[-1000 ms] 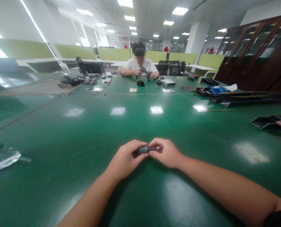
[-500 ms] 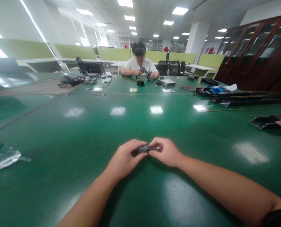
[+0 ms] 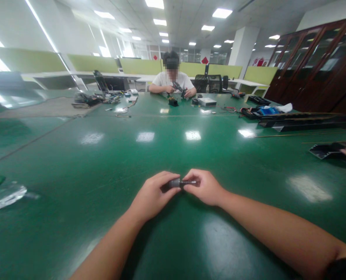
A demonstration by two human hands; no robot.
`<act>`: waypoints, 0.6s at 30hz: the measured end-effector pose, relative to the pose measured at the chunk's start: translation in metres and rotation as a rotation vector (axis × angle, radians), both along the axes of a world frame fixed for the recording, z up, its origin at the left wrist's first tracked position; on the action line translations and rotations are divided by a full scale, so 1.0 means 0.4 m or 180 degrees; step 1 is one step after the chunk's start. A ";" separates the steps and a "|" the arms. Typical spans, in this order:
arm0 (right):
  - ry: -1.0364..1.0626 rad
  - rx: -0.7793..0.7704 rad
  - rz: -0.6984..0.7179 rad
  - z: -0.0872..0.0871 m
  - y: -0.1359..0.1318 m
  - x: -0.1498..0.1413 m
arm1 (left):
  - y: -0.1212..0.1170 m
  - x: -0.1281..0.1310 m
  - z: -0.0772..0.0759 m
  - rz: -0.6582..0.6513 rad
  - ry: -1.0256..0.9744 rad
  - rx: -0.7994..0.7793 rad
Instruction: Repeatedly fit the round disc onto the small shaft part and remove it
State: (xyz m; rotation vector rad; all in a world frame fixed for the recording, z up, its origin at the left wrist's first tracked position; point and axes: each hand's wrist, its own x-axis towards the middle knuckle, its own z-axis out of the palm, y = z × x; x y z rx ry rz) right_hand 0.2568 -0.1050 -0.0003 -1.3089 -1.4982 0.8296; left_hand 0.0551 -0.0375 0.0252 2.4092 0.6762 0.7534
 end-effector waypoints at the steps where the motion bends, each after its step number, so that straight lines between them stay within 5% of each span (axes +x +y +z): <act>1: 0.0001 -0.0013 -0.0002 0.000 0.000 0.000 | 0.000 0.000 0.001 -0.0002 -0.0003 0.0010; 18: 0.0227 -0.0132 0.0019 -0.010 0.005 0.003 | 0.007 -0.006 0.000 0.0046 -0.0032 0.0032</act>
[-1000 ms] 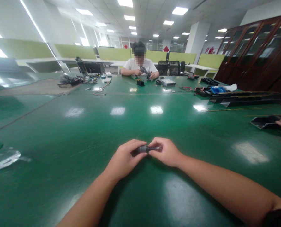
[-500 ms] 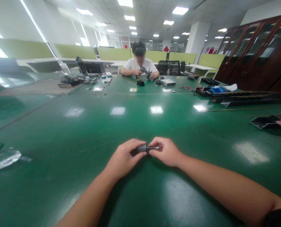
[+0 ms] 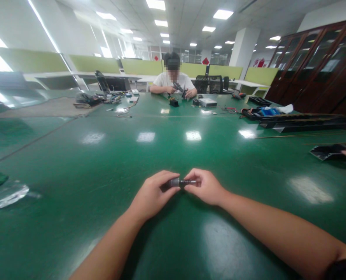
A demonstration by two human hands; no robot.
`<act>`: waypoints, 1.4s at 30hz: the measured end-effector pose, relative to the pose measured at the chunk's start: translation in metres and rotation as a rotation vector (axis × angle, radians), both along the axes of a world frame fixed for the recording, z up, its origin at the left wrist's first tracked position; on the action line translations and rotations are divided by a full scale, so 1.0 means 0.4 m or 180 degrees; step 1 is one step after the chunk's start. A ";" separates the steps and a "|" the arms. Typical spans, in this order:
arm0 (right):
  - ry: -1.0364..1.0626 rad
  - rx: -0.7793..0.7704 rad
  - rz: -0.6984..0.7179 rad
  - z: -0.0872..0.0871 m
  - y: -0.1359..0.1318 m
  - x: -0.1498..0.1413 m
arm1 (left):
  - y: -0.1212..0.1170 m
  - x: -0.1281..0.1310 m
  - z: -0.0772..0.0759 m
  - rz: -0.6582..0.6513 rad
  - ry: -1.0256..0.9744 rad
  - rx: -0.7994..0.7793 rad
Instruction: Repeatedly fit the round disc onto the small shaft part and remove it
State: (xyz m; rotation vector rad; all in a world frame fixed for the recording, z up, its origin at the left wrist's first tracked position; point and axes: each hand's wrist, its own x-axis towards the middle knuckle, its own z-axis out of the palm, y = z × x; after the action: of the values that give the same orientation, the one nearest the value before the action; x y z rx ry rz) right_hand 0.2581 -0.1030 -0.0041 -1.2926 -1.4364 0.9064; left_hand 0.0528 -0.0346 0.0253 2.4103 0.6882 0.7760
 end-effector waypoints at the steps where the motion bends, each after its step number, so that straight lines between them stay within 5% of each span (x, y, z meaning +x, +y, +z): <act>1: 0.0024 -0.0006 0.0001 -0.001 0.000 0.000 | -0.001 0.000 0.000 0.0013 -0.0003 -0.0006; 36: 0.0395 -0.0297 -0.0149 -0.001 0.011 0.002 | 0.027 -0.030 0.010 0.0197 0.0002 0.0243; 42: 0.0398 -0.0327 -0.0091 0.002 0.009 0.001 | 0.052 -0.057 0.023 0.0931 -0.0210 0.0243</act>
State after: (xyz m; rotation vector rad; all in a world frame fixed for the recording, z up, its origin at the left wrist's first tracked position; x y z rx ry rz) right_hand 0.2586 -0.0994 -0.0033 -1.3048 -1.2856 1.0348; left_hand 0.0302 -0.0137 0.0345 2.3684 1.0155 1.0102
